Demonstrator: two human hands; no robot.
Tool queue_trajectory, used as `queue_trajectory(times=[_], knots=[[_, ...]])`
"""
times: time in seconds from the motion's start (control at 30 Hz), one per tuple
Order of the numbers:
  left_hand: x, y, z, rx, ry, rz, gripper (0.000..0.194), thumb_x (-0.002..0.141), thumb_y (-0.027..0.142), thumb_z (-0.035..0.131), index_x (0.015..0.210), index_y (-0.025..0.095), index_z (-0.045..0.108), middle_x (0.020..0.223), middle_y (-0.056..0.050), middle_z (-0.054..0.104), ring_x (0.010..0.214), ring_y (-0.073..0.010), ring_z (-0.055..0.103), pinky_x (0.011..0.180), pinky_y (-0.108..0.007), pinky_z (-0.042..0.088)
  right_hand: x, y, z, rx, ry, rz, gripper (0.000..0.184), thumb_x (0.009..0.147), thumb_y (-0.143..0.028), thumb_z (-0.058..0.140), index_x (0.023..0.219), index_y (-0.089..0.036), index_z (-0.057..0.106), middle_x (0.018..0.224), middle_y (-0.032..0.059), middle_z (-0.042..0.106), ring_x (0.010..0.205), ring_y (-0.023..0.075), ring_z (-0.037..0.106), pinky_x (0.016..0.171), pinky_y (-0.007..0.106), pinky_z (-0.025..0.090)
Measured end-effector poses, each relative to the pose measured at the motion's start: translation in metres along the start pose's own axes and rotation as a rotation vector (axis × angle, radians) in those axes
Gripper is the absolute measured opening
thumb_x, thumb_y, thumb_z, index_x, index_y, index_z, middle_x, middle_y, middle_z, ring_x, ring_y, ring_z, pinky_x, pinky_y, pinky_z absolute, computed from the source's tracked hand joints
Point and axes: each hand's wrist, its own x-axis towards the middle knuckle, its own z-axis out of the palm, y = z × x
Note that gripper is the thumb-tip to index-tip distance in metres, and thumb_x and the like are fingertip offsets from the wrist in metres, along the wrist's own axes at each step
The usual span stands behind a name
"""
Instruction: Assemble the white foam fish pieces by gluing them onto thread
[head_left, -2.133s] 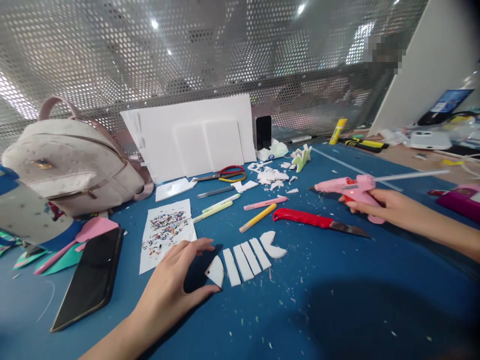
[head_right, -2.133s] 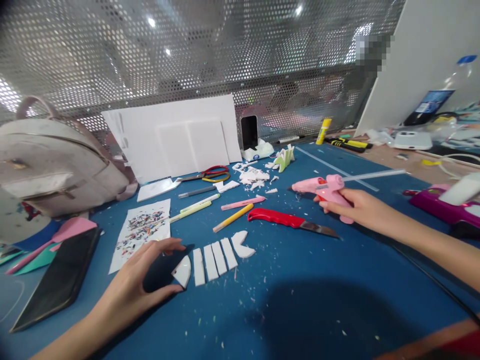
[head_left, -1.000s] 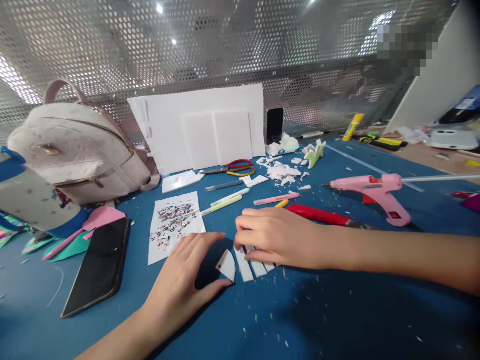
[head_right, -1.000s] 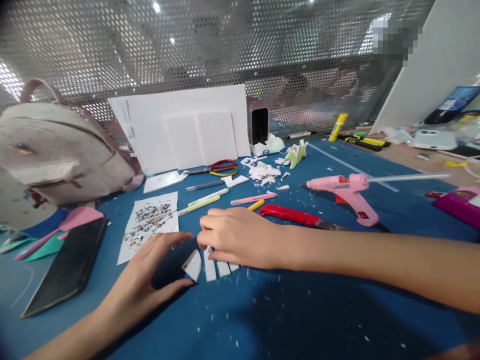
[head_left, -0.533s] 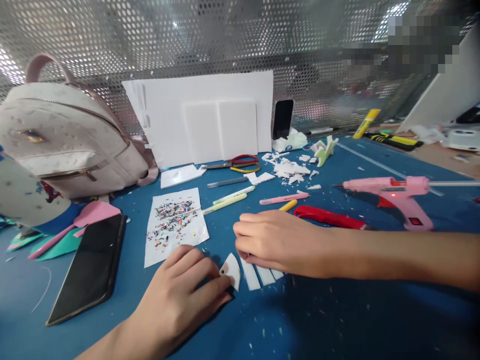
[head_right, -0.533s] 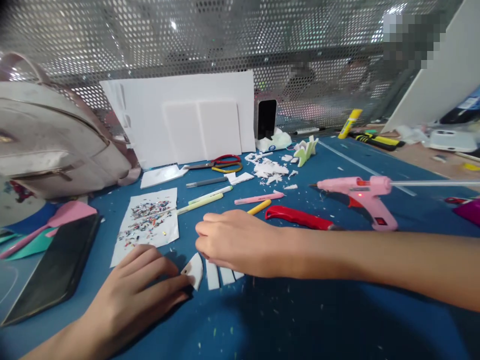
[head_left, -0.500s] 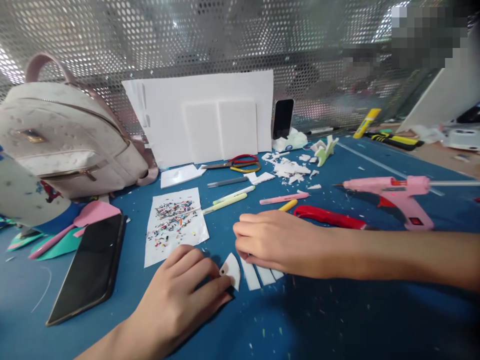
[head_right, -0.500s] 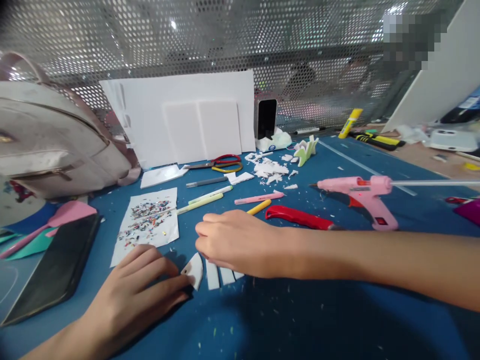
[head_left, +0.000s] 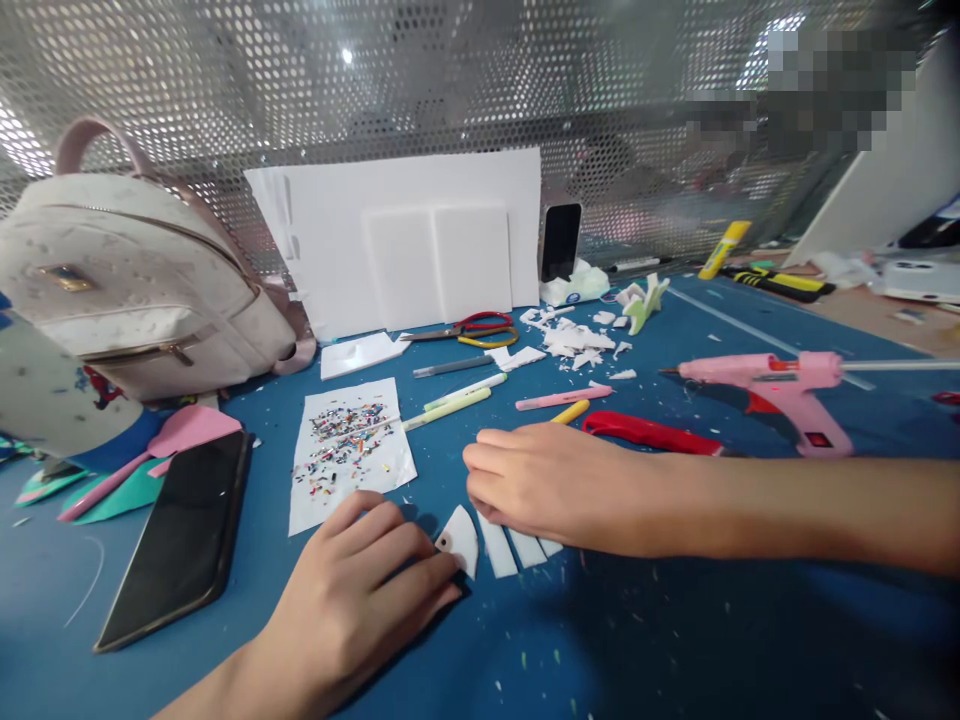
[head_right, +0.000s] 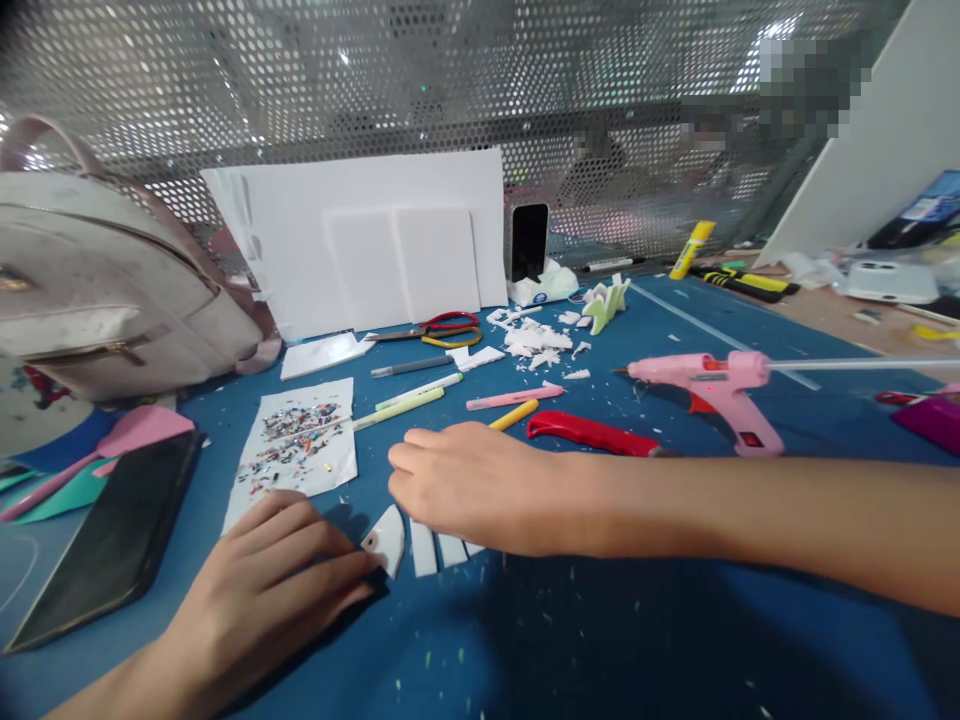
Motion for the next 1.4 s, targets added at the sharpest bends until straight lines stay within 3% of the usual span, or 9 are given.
queue_trajectory(times=[0.3,0.47,0.6,0.87,1.4], knots=[[-0.001,0.001,-0.002,0.004,0.030,0.028,0.018,0.097,0.015,0.064,0.114,0.020,0.065,0.087,0.000,0.067,0.075,-0.0172,0.051,0.074,-0.036,0.036,-0.010,0.027,-0.023,-0.047,0.094,0.118,0.006,0.095,-0.012,0.063,0.092,-0.018,0.065,0.092,0.0038,0.059,0.085,0.0192,0.049,0.061,0.033,0.029],[0.004,0.000,-0.001,-0.022,0.104,0.059,0.013,0.096,0.014,0.065,0.108,0.017,0.069,0.083,-0.001,0.066,0.073,-0.0164,0.050,0.072,-0.035,0.035,-0.013,0.035,-0.014,-0.150,0.041,0.002,0.016,0.091,-0.003,0.061,0.091,-0.019,0.062,0.093,0.0025,0.057,0.085,0.0181,0.045,0.061,0.033,0.027],[0.005,0.000,-0.001,-0.025,0.089,0.057,0.015,0.095,0.012,0.065,0.109,0.016,0.069,0.085,-0.001,0.066,0.074,-0.0167,0.050,0.072,-0.034,0.034,-0.011,0.038,-0.004,-0.226,0.049,-0.072,0.016,0.095,-0.007,0.058,0.085,-0.020,0.058,0.090,0.0011,0.052,0.078,0.0168,0.040,0.061,0.034,0.027],[0.000,0.000,-0.001,-0.022,0.073,0.032,0.017,0.096,0.013,0.065,0.112,0.019,0.067,0.086,0.000,0.067,0.074,-0.0170,0.050,0.073,-0.035,0.035,-0.004,0.040,-0.004,-0.247,0.012,-0.178,0.012,0.097,-0.011,0.057,0.090,-0.020,0.060,0.094,0.0020,0.054,0.081,0.0176,0.044,0.062,0.034,0.028],[0.001,-0.001,0.000,-0.011,0.072,0.038,0.018,0.095,0.013,0.066,0.112,0.020,0.066,0.086,0.000,0.067,0.073,-0.0172,0.051,0.071,-0.035,0.036,-0.006,0.037,-0.012,-0.327,0.037,-0.211,0.014,0.097,-0.007,0.055,0.090,-0.019,0.059,0.095,0.0033,0.058,0.082,0.0183,0.046,0.063,0.034,0.030]])
